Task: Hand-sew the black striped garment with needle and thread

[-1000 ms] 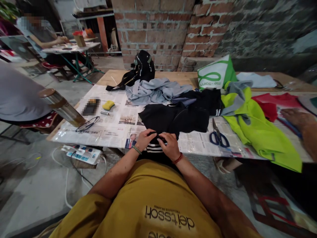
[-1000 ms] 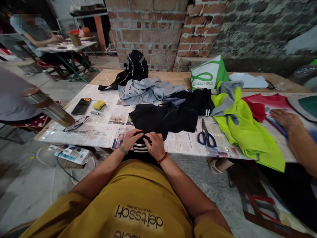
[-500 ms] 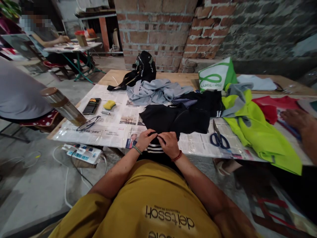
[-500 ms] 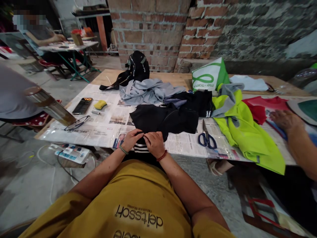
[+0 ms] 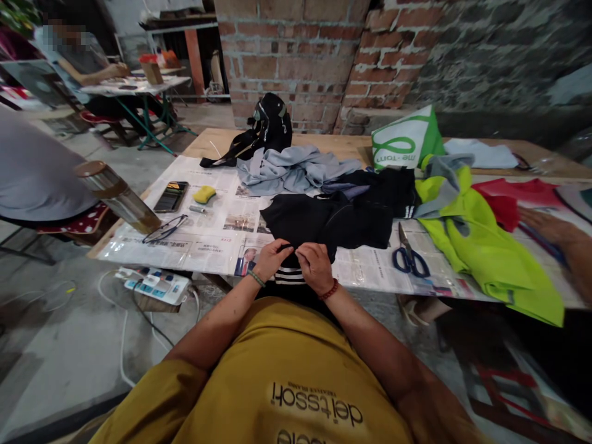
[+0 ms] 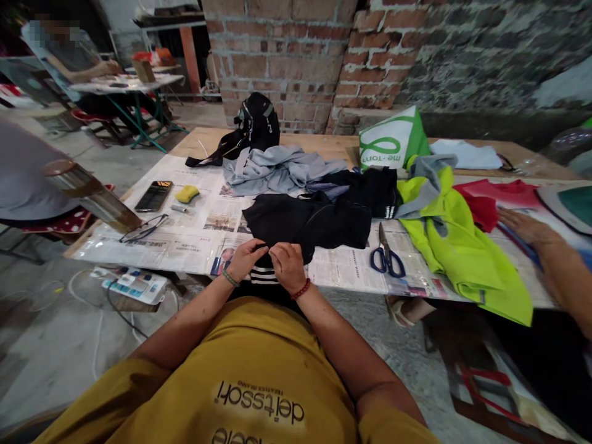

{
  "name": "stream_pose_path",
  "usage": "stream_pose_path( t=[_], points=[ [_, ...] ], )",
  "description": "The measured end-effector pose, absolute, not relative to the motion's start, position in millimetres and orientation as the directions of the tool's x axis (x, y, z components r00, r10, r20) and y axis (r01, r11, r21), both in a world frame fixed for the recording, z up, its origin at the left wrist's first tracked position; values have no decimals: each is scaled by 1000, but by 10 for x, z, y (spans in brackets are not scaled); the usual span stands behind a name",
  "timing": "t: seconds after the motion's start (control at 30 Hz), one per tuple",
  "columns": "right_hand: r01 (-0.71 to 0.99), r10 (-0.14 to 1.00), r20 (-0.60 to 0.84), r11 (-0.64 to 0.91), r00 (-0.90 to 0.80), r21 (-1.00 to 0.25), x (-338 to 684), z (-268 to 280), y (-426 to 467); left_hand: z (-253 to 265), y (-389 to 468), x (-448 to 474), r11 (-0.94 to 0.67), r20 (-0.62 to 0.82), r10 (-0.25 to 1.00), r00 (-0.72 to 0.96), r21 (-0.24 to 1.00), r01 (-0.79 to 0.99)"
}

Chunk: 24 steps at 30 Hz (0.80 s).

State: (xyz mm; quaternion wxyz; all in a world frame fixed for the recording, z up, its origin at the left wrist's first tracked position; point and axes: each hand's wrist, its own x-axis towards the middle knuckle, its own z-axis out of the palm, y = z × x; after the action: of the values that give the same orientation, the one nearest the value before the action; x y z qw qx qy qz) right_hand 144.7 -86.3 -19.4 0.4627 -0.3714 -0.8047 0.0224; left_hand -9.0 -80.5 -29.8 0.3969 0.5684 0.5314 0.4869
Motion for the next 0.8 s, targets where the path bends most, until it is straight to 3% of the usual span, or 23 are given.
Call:
stream_pose_path(
  t=[0.13, 0.3, 0.57, 0.8],
  points=[
    [493, 709, 682, 665, -181, -561, 1433, -183, -868, -299, -803, -96, -118, 129, 991, -42, 970, 213],
    [305, 865, 494, 494, -84, -814, 1377, -179, -852, -249, -825, -86, -101, 105, 994, -12, 980, 169],
    [333, 879, 445, 477, -171, -813, 1348, -111, -804, -225, -832, -81, -119, 118, 993, 20, 984, 131],
    [179, 955, 295, 287, 17, -941, 1323, -58, -751, -253, -832, -105, -135, 137, 991, 1, 973, 187]
  ],
)
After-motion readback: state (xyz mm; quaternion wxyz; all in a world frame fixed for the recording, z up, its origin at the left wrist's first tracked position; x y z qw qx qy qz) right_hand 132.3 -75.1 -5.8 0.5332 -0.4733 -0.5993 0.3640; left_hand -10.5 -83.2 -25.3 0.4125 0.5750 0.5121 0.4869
